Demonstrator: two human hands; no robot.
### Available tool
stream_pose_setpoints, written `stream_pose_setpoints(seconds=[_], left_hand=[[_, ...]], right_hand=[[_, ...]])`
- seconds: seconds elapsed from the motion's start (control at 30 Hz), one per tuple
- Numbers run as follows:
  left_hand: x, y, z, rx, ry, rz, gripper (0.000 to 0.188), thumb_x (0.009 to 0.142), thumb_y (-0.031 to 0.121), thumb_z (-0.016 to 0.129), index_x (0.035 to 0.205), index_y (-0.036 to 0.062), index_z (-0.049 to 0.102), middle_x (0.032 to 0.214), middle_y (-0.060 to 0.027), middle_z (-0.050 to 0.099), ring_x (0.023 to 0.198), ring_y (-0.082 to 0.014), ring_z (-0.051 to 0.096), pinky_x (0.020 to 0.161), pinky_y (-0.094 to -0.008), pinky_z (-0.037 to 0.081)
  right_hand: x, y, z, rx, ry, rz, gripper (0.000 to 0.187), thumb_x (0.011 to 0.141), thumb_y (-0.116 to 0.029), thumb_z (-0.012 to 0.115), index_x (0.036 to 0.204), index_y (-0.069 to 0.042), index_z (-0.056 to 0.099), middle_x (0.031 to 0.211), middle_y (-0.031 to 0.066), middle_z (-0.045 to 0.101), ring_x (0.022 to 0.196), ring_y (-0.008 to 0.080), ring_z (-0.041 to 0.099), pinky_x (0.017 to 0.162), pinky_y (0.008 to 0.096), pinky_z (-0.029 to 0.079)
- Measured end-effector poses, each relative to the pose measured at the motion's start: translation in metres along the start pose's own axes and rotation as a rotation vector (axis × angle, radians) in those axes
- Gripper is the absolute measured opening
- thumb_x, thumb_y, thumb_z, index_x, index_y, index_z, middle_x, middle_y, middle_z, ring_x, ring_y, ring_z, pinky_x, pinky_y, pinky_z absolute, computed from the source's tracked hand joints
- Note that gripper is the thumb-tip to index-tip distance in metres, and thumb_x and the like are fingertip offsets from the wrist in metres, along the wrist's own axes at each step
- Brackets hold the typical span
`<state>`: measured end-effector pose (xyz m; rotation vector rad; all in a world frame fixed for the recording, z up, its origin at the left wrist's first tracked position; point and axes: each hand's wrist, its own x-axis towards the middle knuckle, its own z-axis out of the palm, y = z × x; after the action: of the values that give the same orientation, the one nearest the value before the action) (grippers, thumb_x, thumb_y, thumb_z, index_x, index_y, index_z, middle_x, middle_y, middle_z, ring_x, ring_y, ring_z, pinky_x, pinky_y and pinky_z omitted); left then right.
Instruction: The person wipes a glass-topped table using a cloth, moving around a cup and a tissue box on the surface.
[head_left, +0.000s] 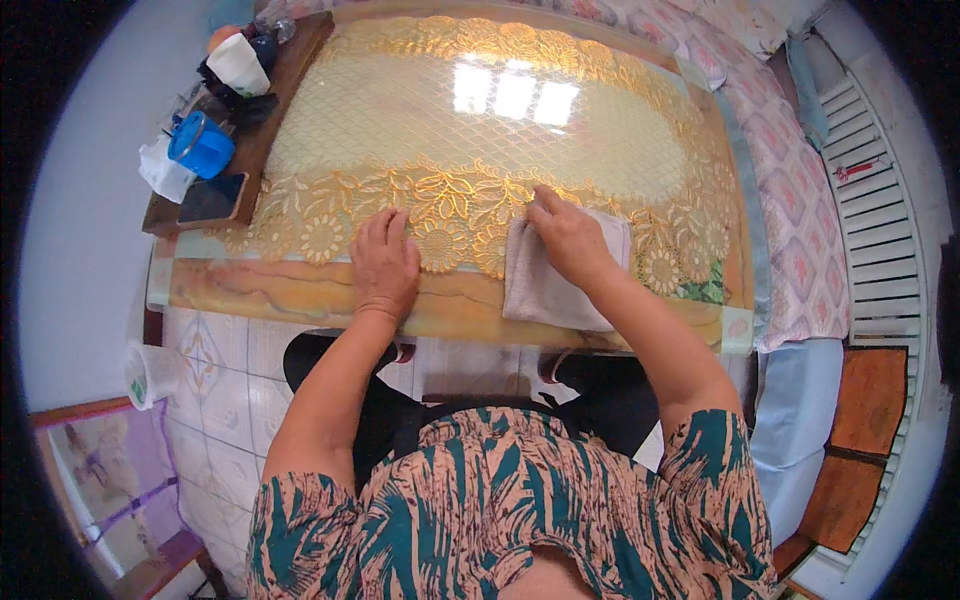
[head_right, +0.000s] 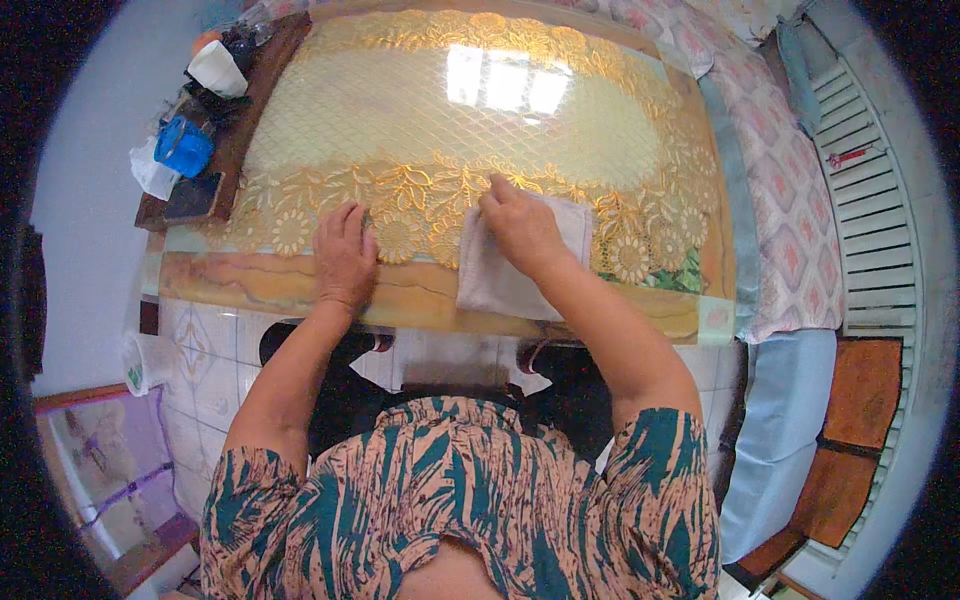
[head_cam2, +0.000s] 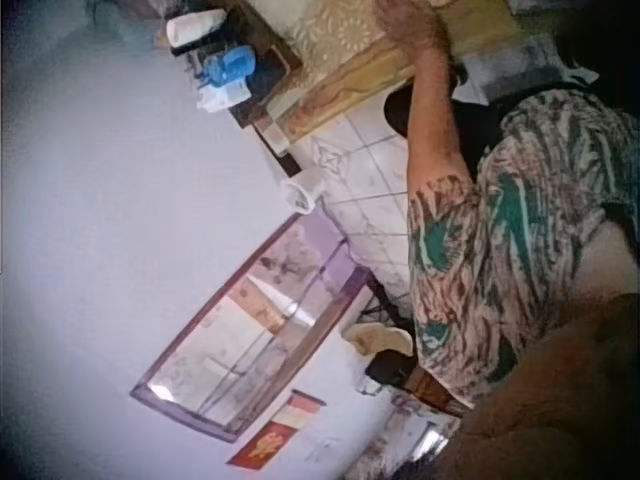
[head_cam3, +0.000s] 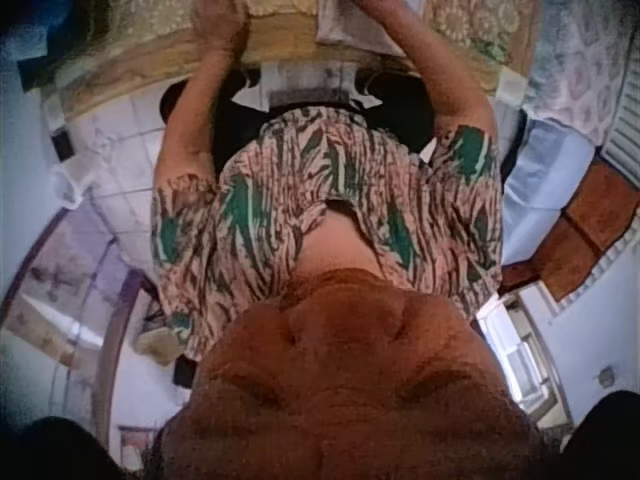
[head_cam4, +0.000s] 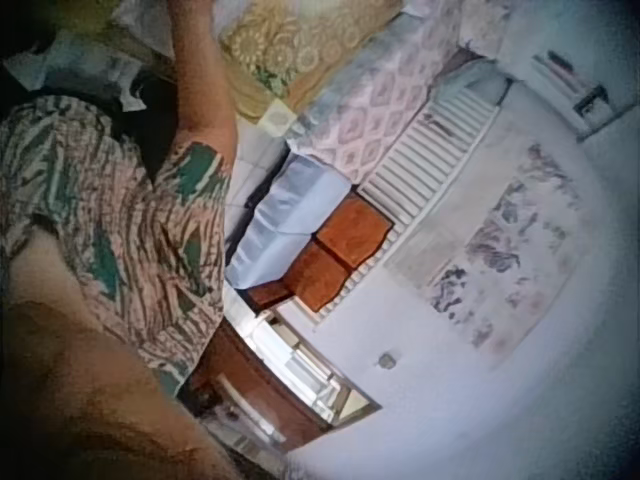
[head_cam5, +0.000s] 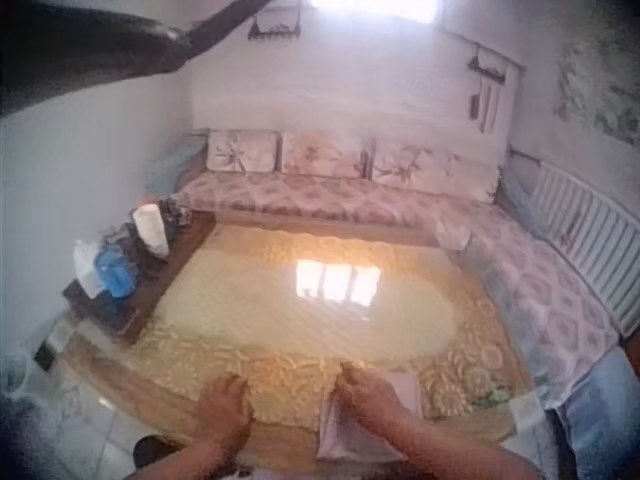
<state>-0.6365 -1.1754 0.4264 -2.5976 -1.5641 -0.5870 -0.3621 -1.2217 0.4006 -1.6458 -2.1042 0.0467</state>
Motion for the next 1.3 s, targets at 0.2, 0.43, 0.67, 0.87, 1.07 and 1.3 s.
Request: stream_pose_setpoints(seconds=[0.2,0.43,0.67,0.87,1.07,1.3], left_hand=[[-0.009,0.073,-0.008,-0.622,-0.077,0.248,0.06,0.078,0.021,0.066,0.131,0.0029,0.046,0.129,-0.0178,0.051,0.12,-0.0369,0.046,0.103,-0.0435,0.035],[0.001,0.136,0.008,-0.838,-0.357,-0.03,0.037,0.079,0.012,0.062,0.114,0.0042,0.058,0.095,-0.0178,0.063,0.089,-0.0323,0.062,0.076,-0.0406,0.048],[-0.023,0.132,-0.02,-1.019,-0.367,0.08,0.023,0.082,0.003,0.057,0.105,0.0012,0.063,0.09,-0.0159,0.063,0.082,-0.0246,0.061,0.073,-0.0333,0.047],[-0.049,0.122,-0.031,-1.287,-0.49,-0.002,0.023,0.089,0.011,0.055,0.111,0.0031,0.06,0.1,-0.0062,0.065,0.09,-0.0194,0.059,0.078,-0.0338,0.047],[-0.016,0.113,0.012,-1.517,-0.922,-0.826,0.038,0.098,0.031,0.044,0.129,0.0097,0.046,0.122,-0.0078,0.057,0.108,-0.0232,0.059,0.092,-0.0446,0.049],[-0.011,0.095,0.014,-1.75,-1.076,-0.916,0.047,0.099,0.037,0.041,0.136,0.0074,0.038,0.131,-0.0106,0.052,0.117,-0.0266,0.055,0.095,-0.0492,0.047]], right_hand=[[0.004,-0.016,-0.064,-0.058,0.025,-0.159,0.025,0.067,-0.005,0.061,0.091,-0.009,0.059,0.106,0.0104,0.062,0.094,0.0282,0.06,0.093,0.0428,0.035],[-0.027,-0.006,-0.086,0.106,-0.131,-0.003,0.03,0.06,-0.007,0.071,0.088,-0.013,0.059,0.09,0.0047,0.064,0.1,0.023,0.056,0.094,0.0424,0.03],[-0.073,0.027,-0.112,0.253,-0.198,0.163,0.026,0.066,-0.013,0.07,0.091,-0.011,0.061,0.09,0.0054,0.064,0.097,0.0205,0.056,0.093,0.0378,0.032],[-0.083,0.005,-0.143,0.835,-0.455,0.407,0.024,0.073,-0.015,0.068,0.094,-0.005,0.064,0.086,0.0036,0.063,0.081,0.0122,0.057,0.073,0.0281,0.045],[-0.073,0.042,-0.063,0.787,-0.382,0.634,0.036,0.073,-0.021,0.069,0.103,-0.002,0.067,0.086,0.0056,0.066,0.076,0.0151,0.059,0.069,0.0296,0.047],[-0.079,0.056,-0.059,1.078,-0.455,0.958,0.034,0.077,-0.028,0.07,0.104,-0.01,0.064,0.094,0.0018,0.061,0.078,0.0137,0.055,0.067,0.0297,0.045]])
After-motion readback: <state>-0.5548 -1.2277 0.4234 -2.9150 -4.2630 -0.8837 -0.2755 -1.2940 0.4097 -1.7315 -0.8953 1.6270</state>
